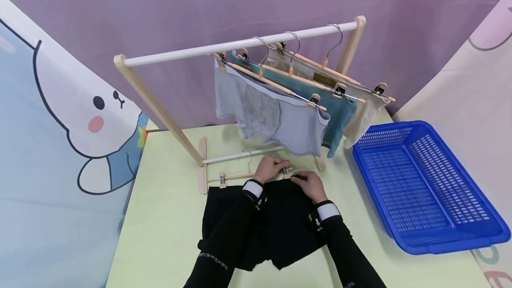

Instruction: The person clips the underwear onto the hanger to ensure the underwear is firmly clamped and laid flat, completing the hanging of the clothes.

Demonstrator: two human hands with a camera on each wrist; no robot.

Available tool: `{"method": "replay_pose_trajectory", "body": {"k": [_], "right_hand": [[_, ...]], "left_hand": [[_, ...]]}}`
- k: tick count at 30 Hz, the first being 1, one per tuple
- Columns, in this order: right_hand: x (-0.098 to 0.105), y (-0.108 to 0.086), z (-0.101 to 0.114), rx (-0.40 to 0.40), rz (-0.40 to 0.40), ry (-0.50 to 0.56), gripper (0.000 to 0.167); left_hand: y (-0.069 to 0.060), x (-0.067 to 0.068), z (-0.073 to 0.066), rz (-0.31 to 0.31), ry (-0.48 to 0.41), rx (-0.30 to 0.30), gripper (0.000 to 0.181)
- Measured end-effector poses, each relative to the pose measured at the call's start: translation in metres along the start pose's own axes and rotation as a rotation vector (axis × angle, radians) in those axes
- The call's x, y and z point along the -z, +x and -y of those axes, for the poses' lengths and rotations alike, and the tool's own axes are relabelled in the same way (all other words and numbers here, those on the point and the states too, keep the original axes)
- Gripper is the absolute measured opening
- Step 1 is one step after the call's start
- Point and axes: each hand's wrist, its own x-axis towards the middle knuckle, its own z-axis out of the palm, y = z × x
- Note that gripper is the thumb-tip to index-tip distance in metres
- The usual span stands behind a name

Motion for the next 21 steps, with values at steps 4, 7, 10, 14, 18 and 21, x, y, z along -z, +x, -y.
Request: {"method": "replay_pose_trajectory", "body": {"k": [4,7,10,14,18,21], "right_hand": [[0.0017,-0.0005,0.0005,-0.006,0.012,0.016,0.025],[0.0020,-0.0005,0.0010,-0.004,0.017,0.016,0.025],[0.0007,0.0004,0.0000,0.011,0.013,0.018,0.025],[-0.0018,0.0017,-0.0004,-0.011,0.007,0.075,0.027],[-0.0037,0.0017,0.0004,-0.043,-0.018,0.106,0.028],[-0.0048,0.0014,-0.0003,-0.048,-0.047,0.112,0.028]], "left_hand": [[-0.0008,-0.0018,-0.0010,-0.008,-0.012,0.016,0.028],[-0.0020,-0.0023,-0.0020,-0.009,-0.022,0.027,0.025],[-0.0032,-0.0019,-0.0020,-0.006,-0.031,0.036,0.025],[-0.0050,-0.0006,-0.0031,-0.006,-0.043,0.043,0.025],[-0.0056,-0.0008,-0.0054,-0.016,-0.034,0.025,0.022],[-0.0057,-0.0024,-0.0059,-0.019,-0.025,0.013,0.022]]}}
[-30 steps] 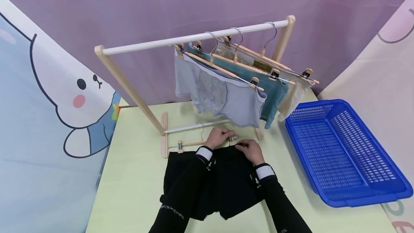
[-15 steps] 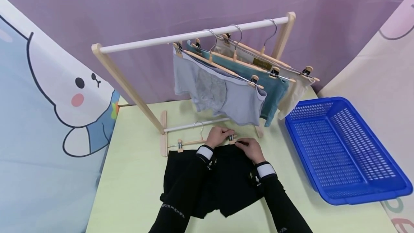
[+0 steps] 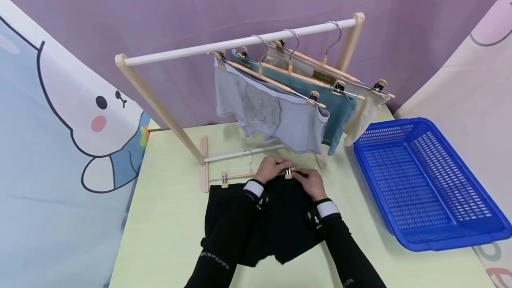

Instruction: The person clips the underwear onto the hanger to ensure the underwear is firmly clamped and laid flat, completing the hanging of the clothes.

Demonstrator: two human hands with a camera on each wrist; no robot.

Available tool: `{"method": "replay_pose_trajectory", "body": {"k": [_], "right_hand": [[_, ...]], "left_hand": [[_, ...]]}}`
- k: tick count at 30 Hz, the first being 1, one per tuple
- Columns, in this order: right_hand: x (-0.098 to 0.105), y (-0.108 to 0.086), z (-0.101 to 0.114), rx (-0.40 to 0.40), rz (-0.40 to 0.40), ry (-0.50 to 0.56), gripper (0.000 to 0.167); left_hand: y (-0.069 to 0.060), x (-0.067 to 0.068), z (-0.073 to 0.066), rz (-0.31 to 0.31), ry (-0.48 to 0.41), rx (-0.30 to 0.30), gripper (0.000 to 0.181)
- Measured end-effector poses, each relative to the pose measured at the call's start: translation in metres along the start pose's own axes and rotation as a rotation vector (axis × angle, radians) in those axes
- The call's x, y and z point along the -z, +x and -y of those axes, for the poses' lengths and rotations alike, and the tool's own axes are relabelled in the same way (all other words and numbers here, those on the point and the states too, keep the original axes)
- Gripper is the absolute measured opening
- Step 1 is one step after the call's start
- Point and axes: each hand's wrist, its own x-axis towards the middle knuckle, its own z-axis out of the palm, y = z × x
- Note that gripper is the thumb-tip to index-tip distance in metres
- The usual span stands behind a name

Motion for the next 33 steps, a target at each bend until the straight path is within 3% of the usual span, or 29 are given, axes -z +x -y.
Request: {"method": "replay_pose_trajectory", "body": {"k": [8,13,23,29,33], "right_hand": [[0.000,0.001,-0.002,-0.031,-0.024,0.010,0.027],[0.002,0.003,-0.002,-0.066,-0.034,0.042,0.032],[-0.002,0.001,-0.001,-0.031,-0.058,0.011,0.027],[-0.003,0.000,-0.001,-0.010,-0.048,-0.008,0.026],[-0.002,-0.001,-0.003,0.006,-0.057,-0.027,0.026]], "left_hand": [[-0.001,-0.002,0.001,0.017,-0.002,0.029,0.024],[-0.002,-0.001,-0.001,0.009,0.011,0.012,0.025],[-0.003,0.002,0.000,0.115,0.021,0.021,0.034],[-0.007,0.010,0.002,0.137,-0.030,0.024,0.046],[-0.012,0.024,0.007,0.091,-0.093,0.027,0.053]]}}
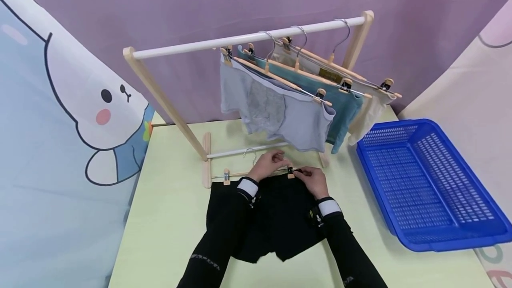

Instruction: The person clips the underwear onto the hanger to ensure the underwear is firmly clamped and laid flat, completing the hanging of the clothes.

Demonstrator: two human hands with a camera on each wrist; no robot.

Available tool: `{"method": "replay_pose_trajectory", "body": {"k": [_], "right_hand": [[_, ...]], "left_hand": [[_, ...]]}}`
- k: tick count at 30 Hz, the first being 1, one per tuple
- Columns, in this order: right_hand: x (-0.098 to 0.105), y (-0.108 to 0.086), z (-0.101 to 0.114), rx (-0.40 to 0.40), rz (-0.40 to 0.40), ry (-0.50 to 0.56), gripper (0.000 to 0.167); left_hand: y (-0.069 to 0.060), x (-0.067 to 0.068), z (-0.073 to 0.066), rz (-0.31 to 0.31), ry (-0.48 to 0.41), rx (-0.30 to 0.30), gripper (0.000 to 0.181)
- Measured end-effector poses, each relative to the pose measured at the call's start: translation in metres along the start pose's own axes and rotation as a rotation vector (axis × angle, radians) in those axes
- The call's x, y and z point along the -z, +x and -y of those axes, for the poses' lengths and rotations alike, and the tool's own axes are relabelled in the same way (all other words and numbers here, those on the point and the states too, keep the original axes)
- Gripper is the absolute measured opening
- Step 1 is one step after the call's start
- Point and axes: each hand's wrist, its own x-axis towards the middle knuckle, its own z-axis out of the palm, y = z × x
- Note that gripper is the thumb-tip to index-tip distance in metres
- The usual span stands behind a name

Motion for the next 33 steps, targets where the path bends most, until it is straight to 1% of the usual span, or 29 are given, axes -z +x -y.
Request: {"method": "replay_pose_trajectory", "body": {"k": [4,6,10,14,16,17,18,21,23,24,25,28,30,32,33], "right_hand": [[0.002,-0.001,0.000,-0.014,0.007,-0.009,0.029],[0.003,-0.001,0.000,-0.020,0.008,-0.012,0.030],[0.003,0.000,0.000,-0.019,0.003,-0.013,0.032],[0.003,0.000,-0.001,-0.017,0.007,-0.018,0.034],[0.002,0.000,0.000,-0.019,0.009,-0.017,0.035],[0.002,0.000,-0.001,-0.019,0.009,-0.019,0.035],[0.001,-0.001,-0.001,-0.024,0.009,-0.014,0.034],[0.001,0.000,0.001,-0.029,0.019,-0.019,0.035],[0.002,0.001,0.001,-0.039,0.036,-0.021,0.036],[0.003,0.002,0.001,-0.043,0.044,-0.017,0.037],[0.004,0.003,0.002,-0.047,0.045,-0.014,0.039],[0.005,0.006,0.007,-0.045,0.010,-0.002,0.042],[0.003,0.008,0.017,-0.016,-0.041,0.002,0.042],[-0.002,0.010,0.031,0.037,-0.087,-0.001,0.042],[-0.005,0.011,0.040,0.066,-0.096,0.003,0.041]], "left_hand": [[-0.014,0.021,0.011,-0.089,-0.048,-0.015,0.046],[-0.023,0.033,0.018,-0.133,-0.050,-0.025,0.042],[-0.040,0.054,0.033,-0.198,-0.038,-0.004,0.032],[-0.059,0.069,0.049,-0.254,-0.023,0.021,0.026],[-0.068,0.075,0.054,-0.307,0.000,0.035,0.023],[-0.073,0.077,0.057,-0.345,0.017,0.035,0.021],[-0.078,0.079,0.057,-0.384,0.032,0.048,0.020],[-0.094,0.083,0.058,-0.495,0.072,0.118,0.018],[-0.106,0.083,0.060,-0.544,0.094,0.155,0.019],[-0.112,0.082,0.060,-0.553,0.106,0.182,0.020],[-0.118,0.080,0.062,-0.561,0.125,0.199,0.022],[-0.132,0.075,0.068,-0.582,0.202,0.229,0.027],[-0.139,0.071,0.070,-0.591,0.260,0.241,0.030],[-0.142,0.069,0.069,-0.607,0.310,0.248,0.032],[-0.143,0.067,0.069,-0.617,0.333,0.247,0.033]]}}
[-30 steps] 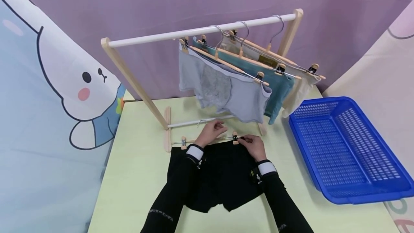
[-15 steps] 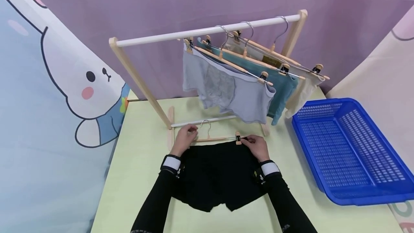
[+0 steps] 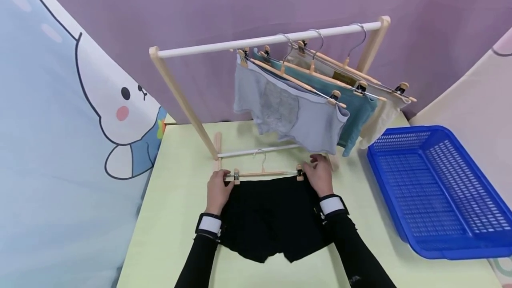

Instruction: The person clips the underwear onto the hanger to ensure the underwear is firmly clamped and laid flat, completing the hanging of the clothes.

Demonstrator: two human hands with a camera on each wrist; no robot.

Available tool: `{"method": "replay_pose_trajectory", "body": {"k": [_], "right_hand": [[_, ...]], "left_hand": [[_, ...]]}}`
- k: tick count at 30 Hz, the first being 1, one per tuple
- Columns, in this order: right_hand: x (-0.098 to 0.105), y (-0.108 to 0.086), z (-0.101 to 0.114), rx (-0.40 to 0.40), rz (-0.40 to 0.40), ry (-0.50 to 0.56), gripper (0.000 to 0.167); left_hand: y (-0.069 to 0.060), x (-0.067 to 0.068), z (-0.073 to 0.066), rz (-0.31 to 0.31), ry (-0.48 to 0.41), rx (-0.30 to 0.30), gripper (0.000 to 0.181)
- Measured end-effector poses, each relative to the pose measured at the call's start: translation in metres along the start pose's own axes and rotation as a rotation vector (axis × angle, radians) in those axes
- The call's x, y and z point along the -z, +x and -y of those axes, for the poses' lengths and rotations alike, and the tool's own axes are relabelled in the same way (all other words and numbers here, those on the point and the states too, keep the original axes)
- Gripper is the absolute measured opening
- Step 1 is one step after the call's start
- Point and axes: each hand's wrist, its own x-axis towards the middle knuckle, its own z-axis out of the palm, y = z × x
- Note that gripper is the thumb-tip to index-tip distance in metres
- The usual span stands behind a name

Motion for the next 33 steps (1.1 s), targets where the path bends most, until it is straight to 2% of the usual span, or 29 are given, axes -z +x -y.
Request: {"method": "replay_pose_trajectory", "body": {"k": [2,4,8,11,15,19,23,26,30,33], "right_hand": [[-0.011,0.002,0.016,0.070,-0.001,-0.003,0.041],[-0.025,0.004,0.032,0.132,0.032,-0.012,0.040],[-0.059,0.005,0.056,0.217,0.166,-0.069,0.038],[-0.084,0.005,0.066,0.264,0.281,-0.121,0.030],[-0.111,0.003,0.074,0.333,0.378,-0.193,0.023],[-0.131,0.001,0.082,0.399,0.441,-0.284,0.026],[-0.146,0.000,0.085,0.437,0.476,-0.378,0.029],[-0.155,0.000,0.086,0.456,0.485,-0.397,0.025],[-0.161,0.000,0.086,0.469,0.502,-0.339,0.013],[-0.161,0.000,0.089,0.421,0.555,-0.241,0.006]], "left_hand": [[-0.001,-0.001,-0.001,-0.024,0.047,-0.010,0.035],[-0.003,-0.003,-0.002,-0.050,0.086,-0.008,0.036],[-0.009,-0.005,-0.005,-0.109,0.139,0.015,0.037],[-0.014,-0.006,-0.007,-0.140,0.168,0.043,0.039],[-0.021,-0.008,-0.010,-0.126,0.203,0.074,0.040],[-0.023,-0.009,-0.010,-0.101,0.217,0.102,0.036],[-0.024,-0.009,-0.010,-0.102,0.215,0.129,0.028],[-0.026,-0.008,-0.010,-0.115,0.196,0.128,0.022],[-0.029,-0.007,-0.008,-0.133,0.118,0.104,0.018],[-0.030,-0.006,-0.005,-0.118,0.007,0.113,0.017]]}}
